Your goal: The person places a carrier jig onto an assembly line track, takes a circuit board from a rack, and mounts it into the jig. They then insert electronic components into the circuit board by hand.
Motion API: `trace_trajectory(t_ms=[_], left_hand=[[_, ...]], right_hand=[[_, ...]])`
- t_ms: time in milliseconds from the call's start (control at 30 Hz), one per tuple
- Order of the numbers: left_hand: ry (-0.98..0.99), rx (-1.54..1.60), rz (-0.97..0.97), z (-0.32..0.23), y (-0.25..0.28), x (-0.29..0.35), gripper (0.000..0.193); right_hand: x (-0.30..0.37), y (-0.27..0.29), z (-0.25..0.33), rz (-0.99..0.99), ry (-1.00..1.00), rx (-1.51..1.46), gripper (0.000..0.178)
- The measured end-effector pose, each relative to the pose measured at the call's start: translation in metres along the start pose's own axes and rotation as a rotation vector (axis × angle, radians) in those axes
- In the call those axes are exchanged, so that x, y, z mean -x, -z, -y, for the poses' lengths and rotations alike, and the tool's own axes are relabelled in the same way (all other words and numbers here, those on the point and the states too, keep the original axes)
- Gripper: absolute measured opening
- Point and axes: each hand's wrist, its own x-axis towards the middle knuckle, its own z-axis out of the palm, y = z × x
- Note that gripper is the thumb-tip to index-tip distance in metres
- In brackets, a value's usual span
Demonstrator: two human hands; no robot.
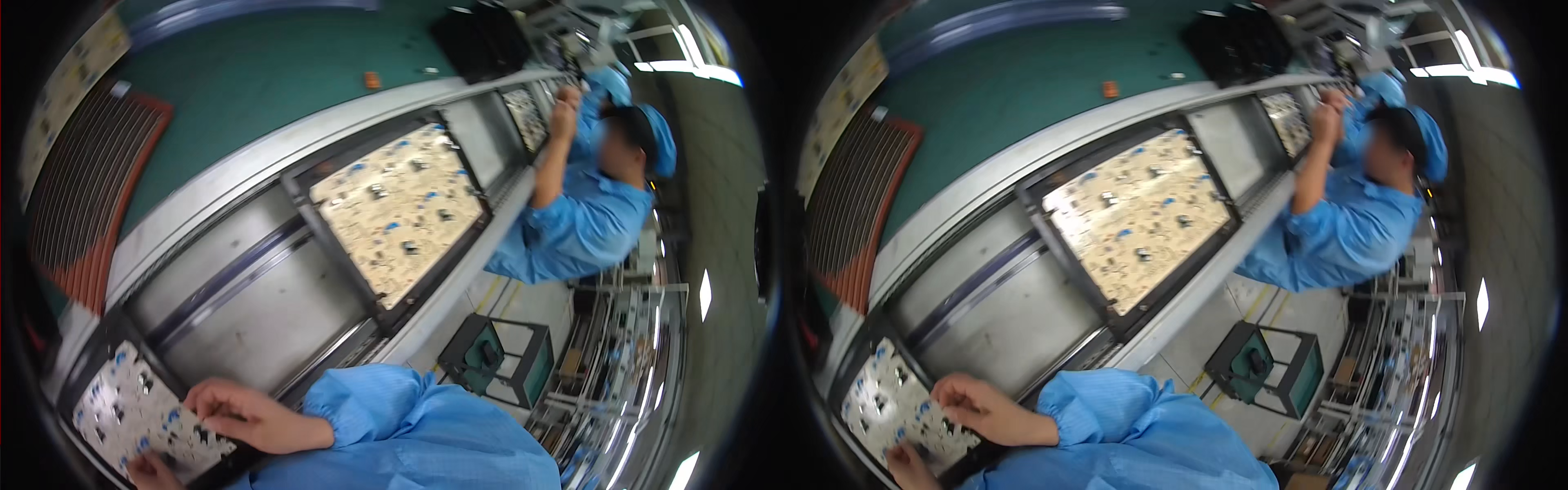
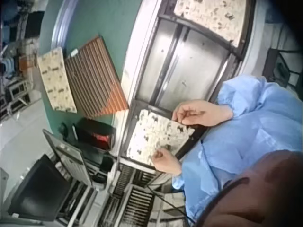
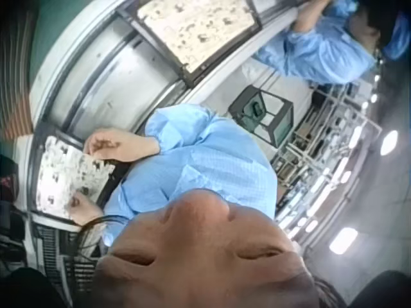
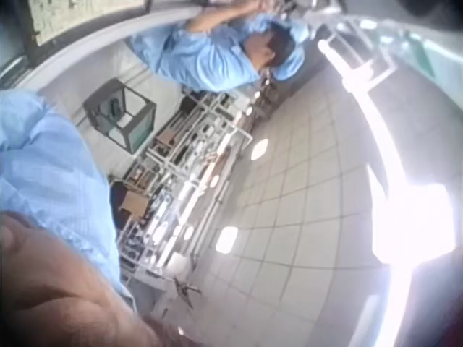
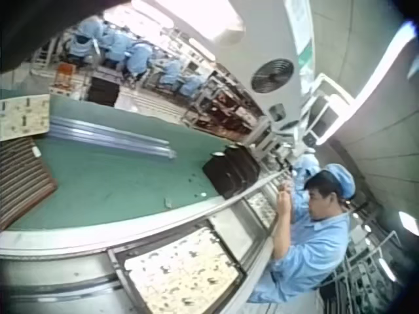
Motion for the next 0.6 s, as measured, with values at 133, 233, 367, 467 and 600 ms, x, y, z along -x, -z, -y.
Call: trace_trajectory(t_ms=[133,233,367,467,600], left_hand=[[-0.061,-0.129,-0.05,0.014,-0.024,-0.005,0.033],[-0.108,-0.116,-0.16,0.018,-0.028,0.004,0.03],[-0.136,-0.118,-0.176,0.02,-0.029,0.001,0.028],[-0.105,-0.131,-0.151,0.008,-0.026,0.001,0.028],[-0.097,-0.113,-0.178,0.011,-0.031,0.003,0.03]], right_hand=[[-0.006,0.007,-0.015,-0.021,-0.05,-0.018,0.014],[-0.004,0.003,-0.013,-0.011,-0.03,-0.007,0.015],[-0.006,0.004,-0.012,-0.017,-0.027,-0.009,0.013],[-0.008,0.003,-0.015,-0.013,-0.001,-0.015,0.009],[-0.01,0.004,-0.019,-0.014,-0.004,-0.012,0.007]])
